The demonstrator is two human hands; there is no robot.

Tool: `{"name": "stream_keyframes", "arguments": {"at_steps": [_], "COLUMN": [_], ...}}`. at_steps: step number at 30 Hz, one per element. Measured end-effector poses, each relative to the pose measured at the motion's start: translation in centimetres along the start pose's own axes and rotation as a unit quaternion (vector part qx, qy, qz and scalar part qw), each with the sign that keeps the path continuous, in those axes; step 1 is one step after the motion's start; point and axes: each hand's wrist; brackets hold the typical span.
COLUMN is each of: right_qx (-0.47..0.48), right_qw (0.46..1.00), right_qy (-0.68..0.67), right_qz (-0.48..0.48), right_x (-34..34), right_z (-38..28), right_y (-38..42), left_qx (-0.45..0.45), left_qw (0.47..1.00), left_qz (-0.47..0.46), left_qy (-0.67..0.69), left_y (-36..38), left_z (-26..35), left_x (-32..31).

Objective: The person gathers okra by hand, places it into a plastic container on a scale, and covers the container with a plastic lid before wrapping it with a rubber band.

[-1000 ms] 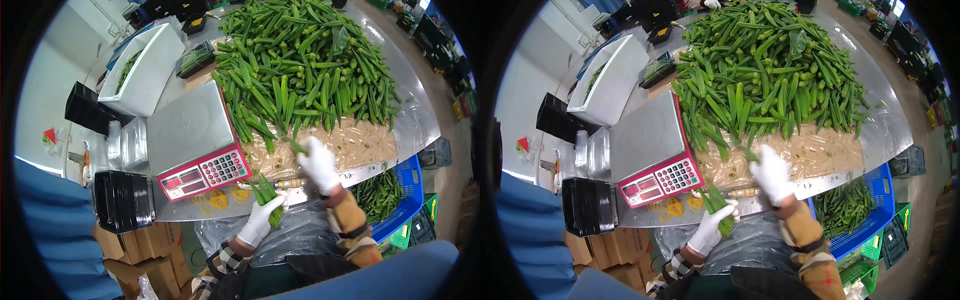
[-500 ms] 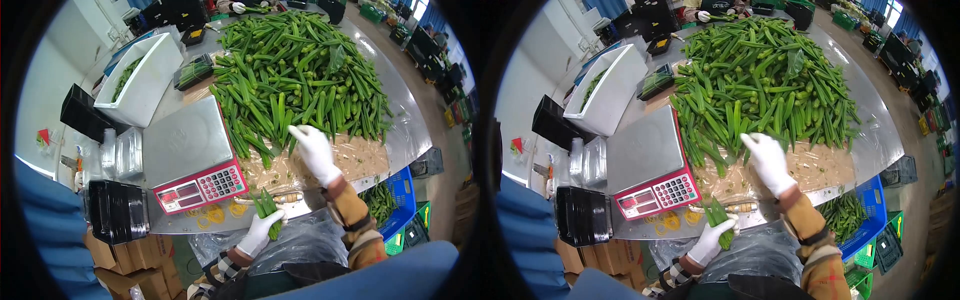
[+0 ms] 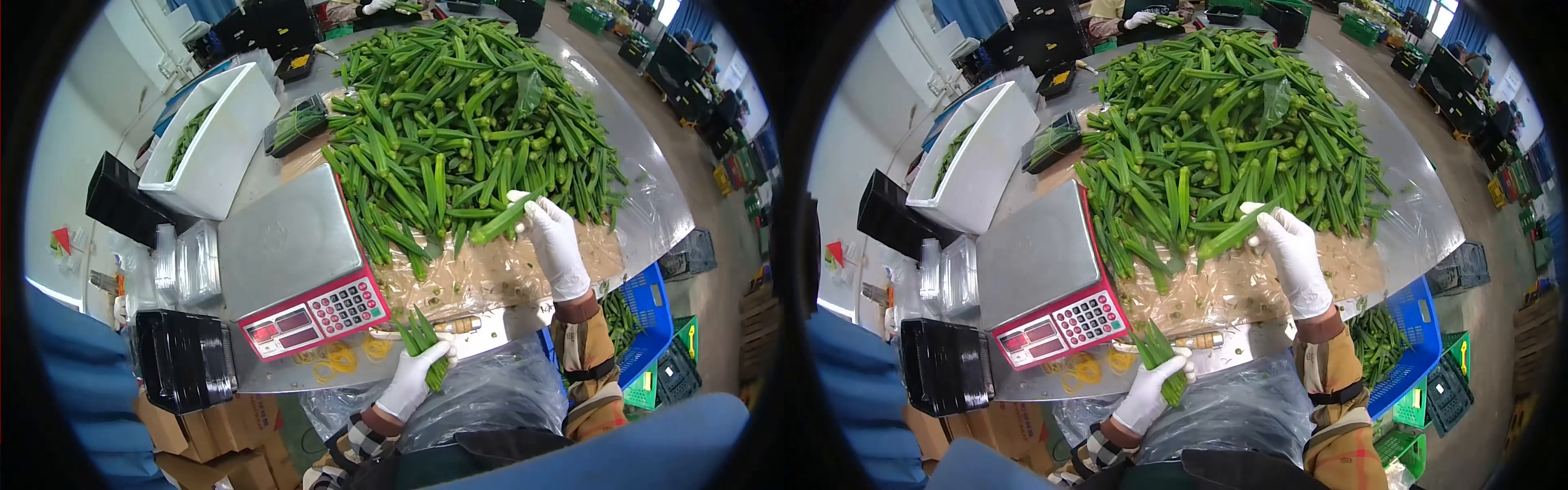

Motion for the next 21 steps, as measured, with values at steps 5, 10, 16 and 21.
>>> {"name": "stream_keyframes", "arguments": {"at_steps": [5, 10, 16, 21], "right_qx": [-0.042, -0.1, -0.133, 0.017], "right_qw": [0.989, 0.979, 0.951, 0.946], "right_qy": [-0.126, -0.127, 0.078, 0.242], "right_qz": [-0.06, -0.124, -0.268, -0.216], "right_x": [-0.3, -1.2, -4.1, -4.7], "right_z": [1.1, 1.7, 0.3, 2.2], "right_y": [1.7, 3.1, 5.3, 2.5], "left_qx": [-0.02, -0.026, 0.01, -0.016], "left_qw": [0.999, 0.996, 0.988, 0.993], "left_qz": [-0.008, -0.067, -0.146, -0.115], "left_qy": [0.024, 0.05, 0.057, 0.031], "left_y": [1.1, 1.9, 2.4, 0.6], "left_z": [1.0, 3.0, 5.2, 2.6], "left_x": [-0.6, -1.3, -5.6, -2.5]}}
Point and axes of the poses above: each hand's wrist, its own y-axis away from the middle knuckle, its own x-axis out of the back of the hand, z = x × y, and after that the axes turned 2 degrees about y, right-handed
